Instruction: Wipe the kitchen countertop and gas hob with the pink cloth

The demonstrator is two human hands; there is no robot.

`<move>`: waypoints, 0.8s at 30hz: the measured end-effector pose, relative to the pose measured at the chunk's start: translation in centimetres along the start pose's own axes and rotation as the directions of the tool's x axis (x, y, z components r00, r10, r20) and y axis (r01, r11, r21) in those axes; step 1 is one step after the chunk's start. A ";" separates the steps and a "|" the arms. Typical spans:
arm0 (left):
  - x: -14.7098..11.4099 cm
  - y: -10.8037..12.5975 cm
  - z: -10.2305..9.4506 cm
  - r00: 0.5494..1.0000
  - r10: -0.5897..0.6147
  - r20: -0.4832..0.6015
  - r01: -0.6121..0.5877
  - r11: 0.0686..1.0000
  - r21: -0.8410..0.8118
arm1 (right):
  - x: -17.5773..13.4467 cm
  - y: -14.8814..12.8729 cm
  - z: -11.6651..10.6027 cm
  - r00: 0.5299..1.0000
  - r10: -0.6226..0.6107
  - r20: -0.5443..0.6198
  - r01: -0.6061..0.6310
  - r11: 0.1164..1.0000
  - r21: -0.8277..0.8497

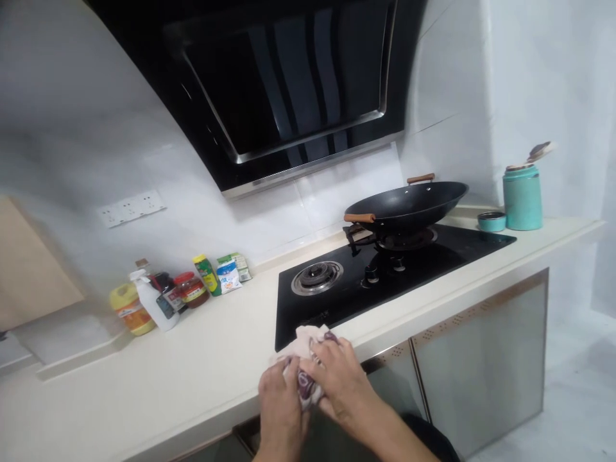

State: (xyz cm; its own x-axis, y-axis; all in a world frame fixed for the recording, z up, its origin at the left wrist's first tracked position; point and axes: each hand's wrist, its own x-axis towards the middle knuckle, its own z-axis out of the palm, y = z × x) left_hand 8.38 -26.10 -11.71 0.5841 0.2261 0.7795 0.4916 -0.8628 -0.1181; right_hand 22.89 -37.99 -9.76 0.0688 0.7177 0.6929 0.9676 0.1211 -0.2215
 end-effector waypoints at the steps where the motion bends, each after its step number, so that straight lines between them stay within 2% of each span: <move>1: 0.7 1.1 0.3 0.999 0.031 0.008 -0.031 0.999 -0.007 | -0.5 0.9 -0.6 1.000 0.008 -0.021 -0.009 1.000 -0.016; 7: 5.0 7.3 2.0 0.984 0.178 0.026 -0.177 0.984 -0.024 | -3.1 6.2 -4.0 0.994 0.042 -0.101 -0.056 0.988 -0.142; 12: 6.6 9.8 2.4 0.976 0.195 0.100 -0.190 0.980 -0.065 | -4.2 8.5 -5.0 0.992 0.068 -0.110 -0.088 0.979 -0.183; 15: 6.7 9.5 1.8 0.962 0.210 0.173 -0.186 0.972 -0.145 | -4.3 8.4 -5.0 0.989 0.107 -0.102 -0.124 0.976 -0.179; 19: 6.3 7.9 0.3 0.925 0.242 0.294 -0.161 0.949 -0.272 | -3.8 7.4 -5.0 0.983 0.171 -0.067 -0.180 0.970 -0.164; 24: 5.1 4.7 -1.4 0.928 0.196 0.318 -0.066 0.924 -0.377 | -1.6 4.6 -5.0 0.983 0.177 0.047 -0.175 0.984 -0.048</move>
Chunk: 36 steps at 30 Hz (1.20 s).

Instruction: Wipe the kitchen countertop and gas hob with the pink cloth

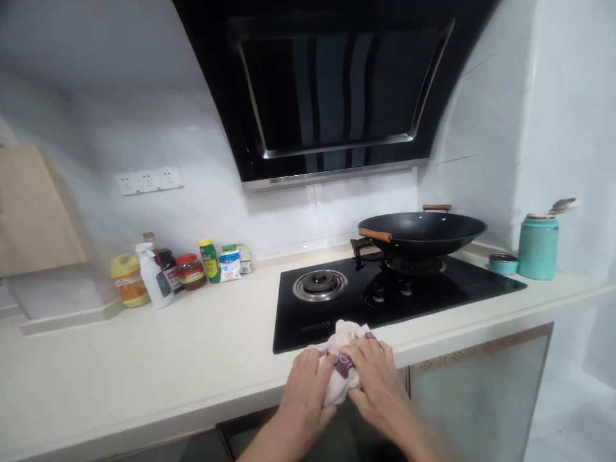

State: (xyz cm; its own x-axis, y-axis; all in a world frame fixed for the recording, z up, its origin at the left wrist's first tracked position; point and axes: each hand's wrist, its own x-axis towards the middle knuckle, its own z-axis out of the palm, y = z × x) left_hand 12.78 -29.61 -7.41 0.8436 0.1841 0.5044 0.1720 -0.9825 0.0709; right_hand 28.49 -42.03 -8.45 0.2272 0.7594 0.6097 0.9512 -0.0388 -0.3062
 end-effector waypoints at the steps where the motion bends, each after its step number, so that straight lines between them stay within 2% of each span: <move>1: -0.4 -0.6 -0.5 1.000 -0.026 -0.002 0.026 0.999 -0.027 | 0.6 -0.8 -0.1 0.999 0.001 0.035 -0.002 0.999 0.039; 4: -0.9 -2.8 -2.8 0.989 -0.144 0.046 0.149 0.978 -0.143 | 2.8 -3.1 -0.5 0.991 0.005 0.132 -0.027 0.985 0.171; 6: -0.7 -4.3 -4.5 0.970 -0.213 0.119 0.239 0.926 -0.293 | 4.5 -4.2 -0.6 0.987 0.019 0.157 -0.056 0.970 0.235; 8: -0.3 -5.7 -5.7 0.951 -0.259 0.172 0.309 0.839 -0.448 | 6.4 -5.0 -0.1 0.990 0.043 0.133 -0.075 0.966 0.247; 10: -0.1 -6.8 -6.2 0.938 -0.302 0.169 0.345 0.787 -0.511 | 8.0 -5.6 1.0 0.995 0.064 0.072 -0.077 0.976 0.202; 13: -0.2 -7.9 -5.4 0.929 -0.364 0.073 0.362 0.843 -0.398 | 9.8 -6.2 3.2 0.995 0.094 0.024 -0.096 0.992 0.077; 17: -0.7 -8.3 -4.3 0.897 -0.441 -0.028 0.427 0.881 -0.203 | 10.6 -6.2 4.4 0.988 0.094 0.123 -0.092 0.995 -0.027; 22: -0.8 -8.8 -6.1 0.916 -0.385 0.110 0.399 0.902 -0.164 | 10.7 -6.8 3.7 0.968 0.056 0.244 -0.068 0.997 0.039; 25: -0.9 -10.0 -7.2 0.921 -0.350 0.170 0.371 0.921 -0.114 | 10.9 -7.9 4.4 0.975 0.081 0.207 -0.090 0.995 0.033; 28: -1.3 -11.2 -7.1 0.906 -0.385 0.176 0.400 0.915 -0.059 | 11.1 -8.7 5.7 0.985 0.089 0.150 -0.092 0.996 0.018; 31: -1.8 -11.5 -6.2 0.912 -0.401 0.088 0.403 0.915 -0.001 | 11.2 -8.1 6.4 0.989 0.064 0.131 -0.068 0.997 0.027; 36: -1.9 -9.7 -4.4 0.968 -0.246 -0.046 0.248 0.968 0.034 | 11.1 -5.8 5.8 0.984 0.012 0.179 -0.015 1.000 0.019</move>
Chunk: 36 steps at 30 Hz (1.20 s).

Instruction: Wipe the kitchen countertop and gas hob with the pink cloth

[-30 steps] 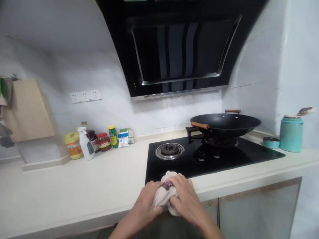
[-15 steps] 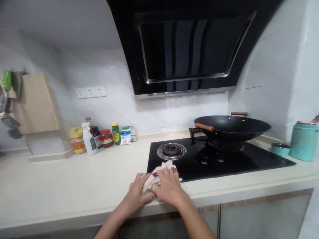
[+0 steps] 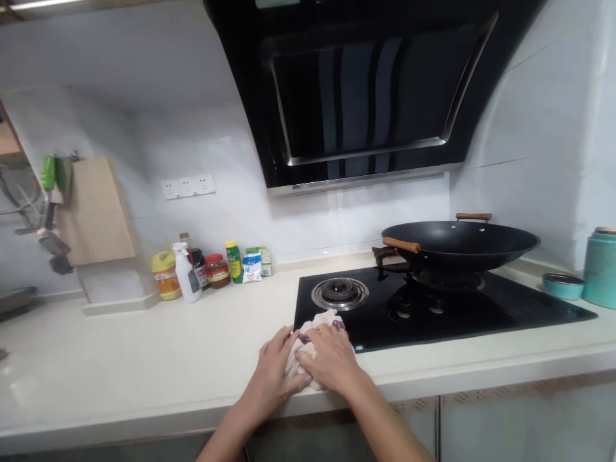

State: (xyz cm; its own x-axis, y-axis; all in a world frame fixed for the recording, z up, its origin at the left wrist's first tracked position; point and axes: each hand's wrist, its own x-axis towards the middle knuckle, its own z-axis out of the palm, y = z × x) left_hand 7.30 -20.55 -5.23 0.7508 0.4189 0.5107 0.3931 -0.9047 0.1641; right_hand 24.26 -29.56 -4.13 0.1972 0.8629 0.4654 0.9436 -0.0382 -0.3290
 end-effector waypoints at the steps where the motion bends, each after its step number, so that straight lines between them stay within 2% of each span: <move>1: 0.0 0.4 0.2 0.999 0.035 -0.014 -0.035 0.999 0.000 | -0.1 0.5 -0.4 1.000 0.000 0.012 0.000 1.000 -0.009; 5: 0.1 1.7 0.6 0.993 0.117 -0.030 -0.117 0.993 -0.001 | -0.8 3.2 -2.1 1.000 0.024 0.008 -0.024 0.998 -0.057; 11: 0.1 2.8 -0.4 0.993 0.051 0.103 -0.042 0.996 -0.083 | -3.0 10.6 -4.7 0.997 0.067 -0.027 -0.071 0.984 -0.163; 15: -0.1 3.1 -0.7 0.996 0.018 0.087 -0.006 0.991 -0.131 | -4.4 15.8 -6.2 0.992 0.123 -0.008 -0.122 0.978 -0.171; 18: -0.4 3.1 -0.5 0.997 -0.006 0.073 0.017 0.988 -0.153 | -4.7 18.1 -6.8 0.981 0.191 0.002 -0.189 0.970 -0.150; 20: -0.6 3.1 -0.2 0.998 -0.014 0.067 0.024 0.987 -0.159 | -4.6 18.4 -6.7 0.976 0.216 0.004 -0.213 0.965 -0.150; 24: -0.6 3.2 -0.1 0.997 -0.035 0.075 0.046 0.988 -0.147 | -3.9 15.8 -5.9 0.977 0.211 -0.006 -0.209 0.960 -0.185; 29: -0.5 3.4 -0.4 0.998 -0.033 0.059 0.042 0.988 -0.146 | -1.4 8.2 -3.2 0.992 0.117 0.037 -0.108 0.976 -0.188; 32: -0.5 3.3 -0.5 0.996 -0.084 0.025 0.086 0.989 -0.121 | 0.0 3.7 -1.3 0.996 0.032 0.087 -0.016 0.984 -0.179; 34: -0.5 3.2 -0.4 0.991 -0.134 0.003 0.133 0.986 -0.097 | 0.6 1.8 -0.4 0.993 -0.030 0.115 0.048 0.986 -0.157; 36: -0.6 3.0 -0.4 0.989 -0.149 -0.007 0.148 0.985 -0.084 | 0.6 1.2 -0.1 0.990 -0.074 0.119 0.090 0.987 -0.130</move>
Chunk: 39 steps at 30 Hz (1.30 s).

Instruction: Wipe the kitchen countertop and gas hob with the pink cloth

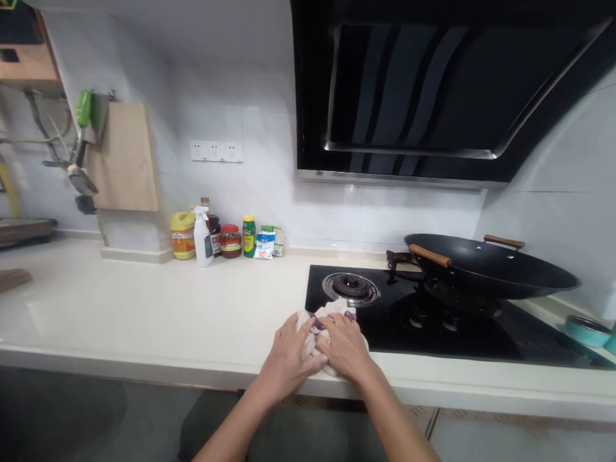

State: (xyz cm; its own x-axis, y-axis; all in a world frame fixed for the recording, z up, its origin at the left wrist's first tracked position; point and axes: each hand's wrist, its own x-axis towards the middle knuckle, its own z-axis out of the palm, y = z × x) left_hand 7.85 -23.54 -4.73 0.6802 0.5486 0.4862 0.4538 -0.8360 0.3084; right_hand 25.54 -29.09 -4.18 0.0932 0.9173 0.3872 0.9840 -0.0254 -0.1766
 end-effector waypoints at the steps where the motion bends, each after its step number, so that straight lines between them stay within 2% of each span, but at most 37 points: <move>1: 0.0 -0.1 0.0 1.000 0.007 0.005 -0.007 1.000 0.003 | -0.1 0.1 0.0 1.000 -0.013 -0.009 0.013 1.000 0.013; 6: -0.1 -0.4 0.2 0.998 0.054 0.039 -0.055 0.998 0.027 | -2.2 3.3 -0.6 0.999 0.001 -0.039 0.001 0.998 0.065; 12: -0.1 -0.6 0.5 0.995 0.095 -0.008 -0.095 0.995 0.020 | -5.9 9.5 -1.8 0.979 0.181 -0.092 -0.176 0.983 0.055; 21: -0.1 -0.6 0.5 0.996 0.087 0.010 -0.087 0.994 0.065 | -9.5 16.4 -5.2 0.940 0.320 -0.117 -0.312 0.947 0.077; 25: -0.2 -0.4 0.3 0.996 0.087 0.018 -0.088 0.992 0.087 | -10.2 17.6 -5.2 0.927 0.340 -0.156 -0.337 0.940 0.050; 30: -0.1 0.1 -0.1 0.997 0.079 0.026 -0.082 0.991 0.104 | -11.1 17.2 -4.8 0.921 0.317 -0.226 -0.327 0.945 -0.006; 34: 0.0 0.2 -0.1 0.996 0.083 0.023 -0.086 0.989 0.120 | -11.6 17.3 -5.3 0.915 0.352 -0.198 -0.356 0.934 0.014; 39: 0.1 0.2 0.0 0.995 0.092 0.030 -0.095 0.986 0.134 | -12.2 20.2 -5.8 0.887 0.409 -0.217 -0.415 0.910 0.017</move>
State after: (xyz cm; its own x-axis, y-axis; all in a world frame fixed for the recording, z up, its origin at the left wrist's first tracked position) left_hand 7.97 -23.63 -4.62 0.7359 0.4696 0.4878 0.4602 -0.8753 0.1484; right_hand 45.19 -43.07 -7.21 0.5177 0.7164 0.4677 0.8538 -0.3972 -0.3366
